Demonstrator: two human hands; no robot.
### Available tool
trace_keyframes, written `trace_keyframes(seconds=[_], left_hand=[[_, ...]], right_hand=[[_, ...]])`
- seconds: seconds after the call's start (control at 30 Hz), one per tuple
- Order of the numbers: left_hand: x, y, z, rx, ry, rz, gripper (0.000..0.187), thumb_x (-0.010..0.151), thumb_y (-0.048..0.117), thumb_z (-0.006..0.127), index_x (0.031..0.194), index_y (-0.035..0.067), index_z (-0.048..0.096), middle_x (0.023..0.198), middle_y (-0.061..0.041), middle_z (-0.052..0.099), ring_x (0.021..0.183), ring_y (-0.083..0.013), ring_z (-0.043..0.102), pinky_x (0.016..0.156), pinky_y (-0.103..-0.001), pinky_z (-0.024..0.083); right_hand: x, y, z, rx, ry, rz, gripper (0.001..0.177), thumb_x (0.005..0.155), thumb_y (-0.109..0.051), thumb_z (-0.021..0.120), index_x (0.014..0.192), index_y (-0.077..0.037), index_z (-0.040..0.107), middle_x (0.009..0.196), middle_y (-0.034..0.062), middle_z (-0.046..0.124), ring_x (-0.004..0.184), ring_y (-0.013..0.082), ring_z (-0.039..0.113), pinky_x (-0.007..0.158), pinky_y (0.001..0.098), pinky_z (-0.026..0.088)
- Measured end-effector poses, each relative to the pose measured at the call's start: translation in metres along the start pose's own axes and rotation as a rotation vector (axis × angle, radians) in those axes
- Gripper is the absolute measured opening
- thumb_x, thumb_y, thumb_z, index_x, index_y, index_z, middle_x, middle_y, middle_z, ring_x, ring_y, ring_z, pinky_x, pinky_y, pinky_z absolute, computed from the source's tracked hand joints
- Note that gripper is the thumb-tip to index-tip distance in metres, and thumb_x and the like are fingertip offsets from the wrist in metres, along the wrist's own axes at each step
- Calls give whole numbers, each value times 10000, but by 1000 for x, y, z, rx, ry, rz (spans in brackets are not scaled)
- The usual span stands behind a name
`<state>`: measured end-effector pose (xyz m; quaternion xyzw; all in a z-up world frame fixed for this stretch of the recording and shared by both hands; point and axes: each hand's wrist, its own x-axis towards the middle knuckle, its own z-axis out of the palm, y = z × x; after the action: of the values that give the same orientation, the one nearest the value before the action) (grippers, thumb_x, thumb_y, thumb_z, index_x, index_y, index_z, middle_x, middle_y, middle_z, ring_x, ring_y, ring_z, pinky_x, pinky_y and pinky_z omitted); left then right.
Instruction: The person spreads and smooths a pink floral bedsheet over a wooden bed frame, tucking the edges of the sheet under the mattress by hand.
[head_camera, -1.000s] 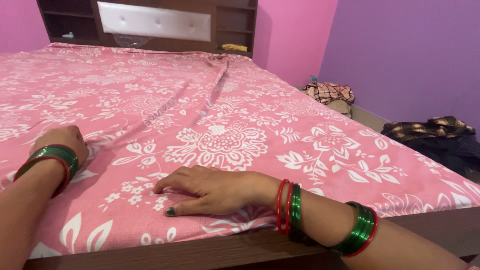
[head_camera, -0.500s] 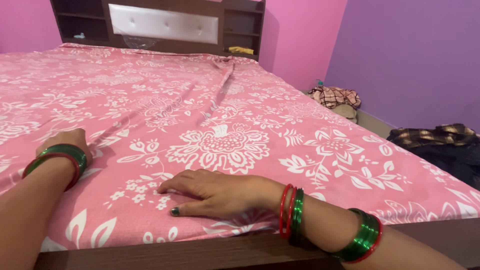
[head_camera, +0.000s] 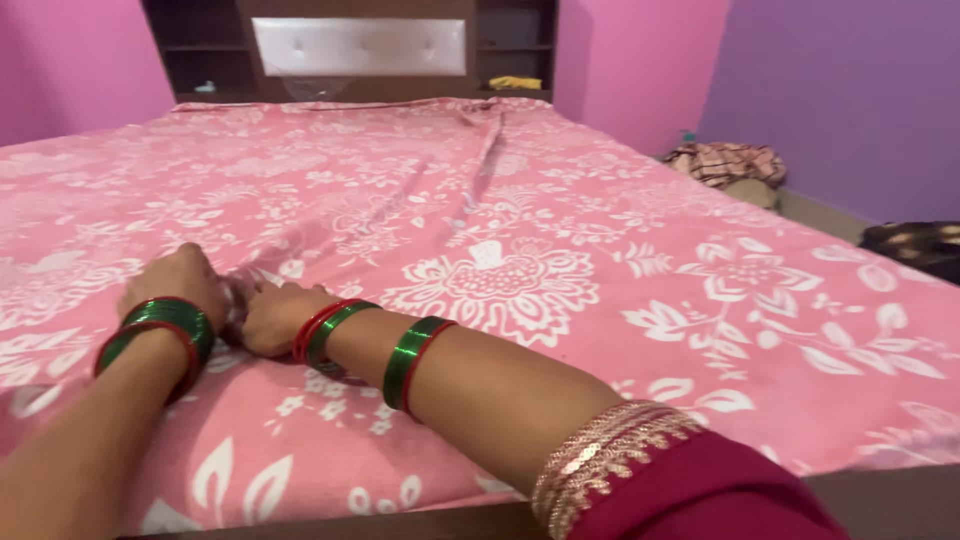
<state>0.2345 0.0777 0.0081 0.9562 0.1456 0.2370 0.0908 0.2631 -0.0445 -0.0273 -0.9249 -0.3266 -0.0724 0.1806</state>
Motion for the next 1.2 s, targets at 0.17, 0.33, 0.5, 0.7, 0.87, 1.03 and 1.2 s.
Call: trace_keyframes(seconds=[0.17,0.33,0.5,0.7,0.87,1.03,1.2], left_hand=[[4,-6,10,-4,-72,-29,348,969,296,659,1208,73,778,1258,-235,726,1172,-423,688,984,-519,555],[19,-24,25,-2,-94,-137,432,986,372,622,1313,103,709,1336,-216,664,1265,-407,595,991,-548,501],[35,-41,47,192,-178,-287,668,865,539,725,1385,139,598,1451,-109,523,1394,-352,387,1048,-541,379],[60,-64,72,101,-174,-196,505,900,336,739,1348,102,731,1402,-199,680,1303,-390,622,1015,-515,523],[45,-50,59,164,-98,-292,770,845,556,713,1400,47,551,1389,-177,557,1322,-380,468,994,-569,407],[48,-54,44,231,-242,-304,731,883,593,690,1392,74,607,1430,-207,563,1342,-425,526,1033,-592,456],[61,-72,55,256,-239,-62,450,966,319,643,1345,103,754,1434,-193,679,1313,-369,653,1064,-521,522]], right_hand=[[13,2,14,-46,-68,79,787,889,-609,463,1566,-214,404,1552,84,520,1413,321,510,1176,581,335],[11,4,19,-158,-74,-8,772,897,-687,366,1531,-246,395,1639,-22,343,1471,337,351,1154,629,261],[8,0,26,-74,21,-5,691,949,-604,411,1517,-213,466,1590,13,464,1463,258,436,1148,604,323],[2,-5,19,-95,17,-11,658,958,-573,450,1510,-216,487,1574,32,486,1438,265,456,1137,568,364],[4,-6,21,-94,8,4,638,950,-569,436,1497,-245,485,1552,24,495,1426,258,463,1133,564,355],[2,-3,20,-78,20,-5,613,932,-561,451,1472,-274,500,1553,30,475,1427,284,444,1131,587,319],[8,-8,20,-138,-30,27,595,937,-556,430,1452,-278,539,1508,44,545,1403,273,499,1154,580,329]])
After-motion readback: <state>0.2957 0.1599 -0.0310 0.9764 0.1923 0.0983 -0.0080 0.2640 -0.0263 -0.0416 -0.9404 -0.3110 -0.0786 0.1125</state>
